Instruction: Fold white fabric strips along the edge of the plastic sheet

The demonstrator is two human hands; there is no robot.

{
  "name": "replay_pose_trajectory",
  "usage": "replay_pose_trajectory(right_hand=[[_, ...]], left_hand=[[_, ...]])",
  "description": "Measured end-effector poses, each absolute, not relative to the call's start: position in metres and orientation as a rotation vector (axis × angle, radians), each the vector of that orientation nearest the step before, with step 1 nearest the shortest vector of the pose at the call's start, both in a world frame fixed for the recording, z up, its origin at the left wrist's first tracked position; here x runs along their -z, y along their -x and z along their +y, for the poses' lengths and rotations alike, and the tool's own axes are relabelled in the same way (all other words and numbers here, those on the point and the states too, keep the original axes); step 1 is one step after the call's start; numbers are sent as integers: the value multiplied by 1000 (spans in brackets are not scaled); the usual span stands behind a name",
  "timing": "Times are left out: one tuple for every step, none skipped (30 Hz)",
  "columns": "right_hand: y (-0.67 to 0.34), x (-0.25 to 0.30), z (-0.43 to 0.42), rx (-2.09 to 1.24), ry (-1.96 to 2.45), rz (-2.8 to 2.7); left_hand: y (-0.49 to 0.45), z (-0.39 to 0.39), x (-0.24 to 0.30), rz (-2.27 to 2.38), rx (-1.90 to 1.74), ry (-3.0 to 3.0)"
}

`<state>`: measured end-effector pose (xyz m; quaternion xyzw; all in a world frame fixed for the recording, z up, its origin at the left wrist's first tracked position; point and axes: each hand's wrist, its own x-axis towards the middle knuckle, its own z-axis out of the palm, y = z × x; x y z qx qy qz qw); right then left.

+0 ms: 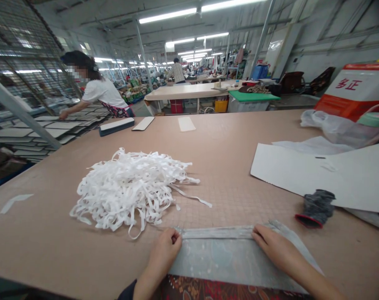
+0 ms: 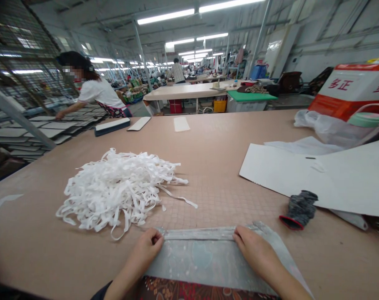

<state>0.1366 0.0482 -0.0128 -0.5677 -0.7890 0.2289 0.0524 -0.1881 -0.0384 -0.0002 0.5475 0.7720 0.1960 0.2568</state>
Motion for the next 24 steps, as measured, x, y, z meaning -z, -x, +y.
replay_pose_trajectory(right_hand=[[-137,13,49,-703,1730,-2401],[-137,14,49,-711,1735,-2400],[-137,14,49,-721,1739,-2397],[-137,13,50,-730,1744,-2393],[-137,13,50,-737,1751,-2388],[-136,12,51,-745,1759,-2385],[-136,10,52,-754,1764,-2385],[-135,9,52,-760,1770,-2389],[-134,7,53,-761,1779,-2393],[-133,5,54,-757,1793,-2398],[-133,3,54,-750,1810,-2403],[-132,0,55,-746,1825,-2407],[-131,-2,55,-750,1835,-2409],[-131,-4,55,-761,1841,-2408],[-130,-6,56,-779,1843,-2405],[-130,-8,56,-797,1844,-2403],[-130,-10,57,-805,1845,-2401],[-129,-11,57,-804,1849,-2403],[-129,-12,57,-794,1857,-2409],[-128,-13,58,-778,1870,-2420],[-127,-13,58,-760,1884,-2432],[-127,-14,59,-740,1897,-2443],[-126,-14,59,-725,1911,-2452],[-125,-14,59,-713,1927,-2457]], left_hand=[[188,-38,-1,2105,-503,-1493],[188,-37,-2,2114,-476,-1501],[187,-36,-4,2122,-453,-1507],[187,-35,-5,2127,-436,-1513],[186,-35,-7,2131,-416,-1520],[185,-34,-9,2139,-392,-1532],[184,-34,-11,2148,-358,-1551],[183,-33,-12,2160,-315,-1575],[182,-33,-14,2174,-265,-1606],[180,-33,-16,2185,-212,-1643],[179,-32,-17,2191,-164,-1682],[179,-32,-19,2189,-130,-1721],[178,-31,-20,2183,-107,-1758],[178,-31,-21,2172,-90,-1788],[179,-30,-22,2158,-79,-1811],[179,-30,-23,2146,-68,-1824],[180,-29,-24,2134,-55,-1831],[180,-29,-25,2125,-37,-1840],[180,-28,-25,2122,-19,-1863],[180,-28,-26,2122,-5,-1909],[179,-28,-27,2127,12,-1974],[177,-28,-27,2126,36,-2056],[174,-29,-27,2109,68,-2153],[172,-29,-26,2073,111,-2251]])
